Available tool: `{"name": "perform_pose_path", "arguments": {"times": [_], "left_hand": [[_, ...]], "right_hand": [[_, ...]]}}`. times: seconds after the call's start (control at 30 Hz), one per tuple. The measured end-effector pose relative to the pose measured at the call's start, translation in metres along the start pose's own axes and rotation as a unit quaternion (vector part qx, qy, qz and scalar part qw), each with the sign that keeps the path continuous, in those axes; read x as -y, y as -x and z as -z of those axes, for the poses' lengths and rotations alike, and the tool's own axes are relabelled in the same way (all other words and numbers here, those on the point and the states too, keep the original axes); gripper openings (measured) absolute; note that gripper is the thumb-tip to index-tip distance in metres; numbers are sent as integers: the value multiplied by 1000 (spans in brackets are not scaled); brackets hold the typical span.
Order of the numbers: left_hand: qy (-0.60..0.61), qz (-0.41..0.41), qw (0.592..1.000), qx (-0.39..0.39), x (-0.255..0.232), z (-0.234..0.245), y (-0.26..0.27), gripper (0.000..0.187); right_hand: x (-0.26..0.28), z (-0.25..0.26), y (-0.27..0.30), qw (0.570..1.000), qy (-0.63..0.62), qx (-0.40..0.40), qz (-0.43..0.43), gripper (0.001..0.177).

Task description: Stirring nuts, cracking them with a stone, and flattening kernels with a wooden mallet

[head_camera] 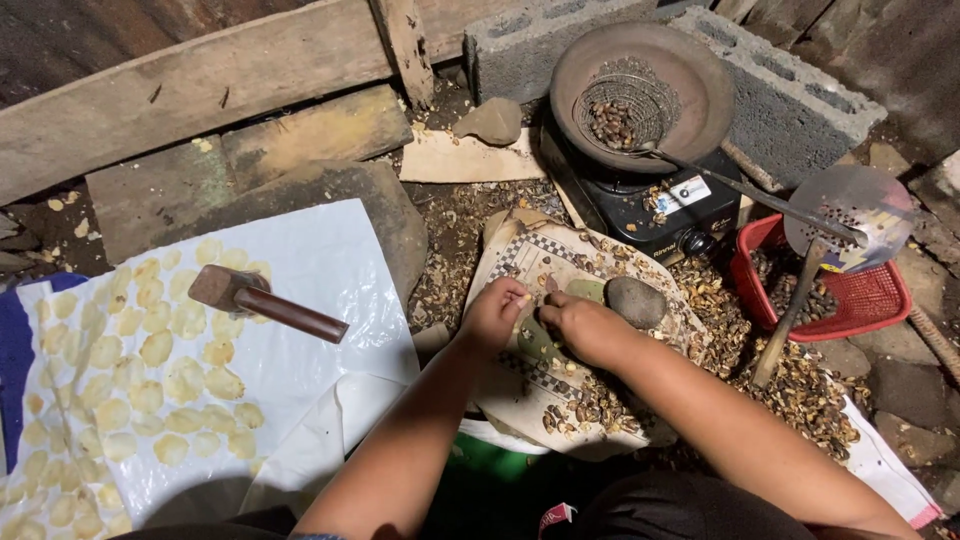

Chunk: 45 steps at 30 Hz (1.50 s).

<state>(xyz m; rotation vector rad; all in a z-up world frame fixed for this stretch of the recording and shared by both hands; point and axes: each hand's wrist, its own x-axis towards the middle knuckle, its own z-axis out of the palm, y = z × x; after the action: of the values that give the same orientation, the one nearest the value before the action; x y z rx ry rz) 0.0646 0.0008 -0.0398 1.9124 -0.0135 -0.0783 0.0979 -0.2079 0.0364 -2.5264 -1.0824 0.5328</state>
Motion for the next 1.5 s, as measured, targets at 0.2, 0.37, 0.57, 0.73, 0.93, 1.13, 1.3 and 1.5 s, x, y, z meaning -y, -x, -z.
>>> {"name": "perform_pose_path", "arguments": {"times": [0.2,0.37,0.57,0.73,0.93,1.13,1.3,1.5], "left_hand": [[541,115,827,101,-61,49,42,38],[657,178,724,114,-22,55,32,32],[475,242,842,88,-36,35,25,20],[-107,86,990,-24,6,-1,23,26],[-361,-115,923,-65,18,-17,33,17],[-522,-226,817,-98,28,-21,30,17],[204,264,943,-8,10,-14,30,22],[655,323,665,156,-14,13,28,21]], "right_hand": [[11,13,23,985,-87,14,-149,26],[3,26,37,909,-352,-6,-225,21],[-19,5,35,776,-605,-58,-169,23],[-11,-6,32,927,-352,-51,-116,25],[-3,-20,21,994,-48,18,-92,15],[14,15,53,953,-232,56,-187,23],[-7,-36,55,989,-43,76,-121,28],[30,16,72,924,-286,67,-244,26]]}}
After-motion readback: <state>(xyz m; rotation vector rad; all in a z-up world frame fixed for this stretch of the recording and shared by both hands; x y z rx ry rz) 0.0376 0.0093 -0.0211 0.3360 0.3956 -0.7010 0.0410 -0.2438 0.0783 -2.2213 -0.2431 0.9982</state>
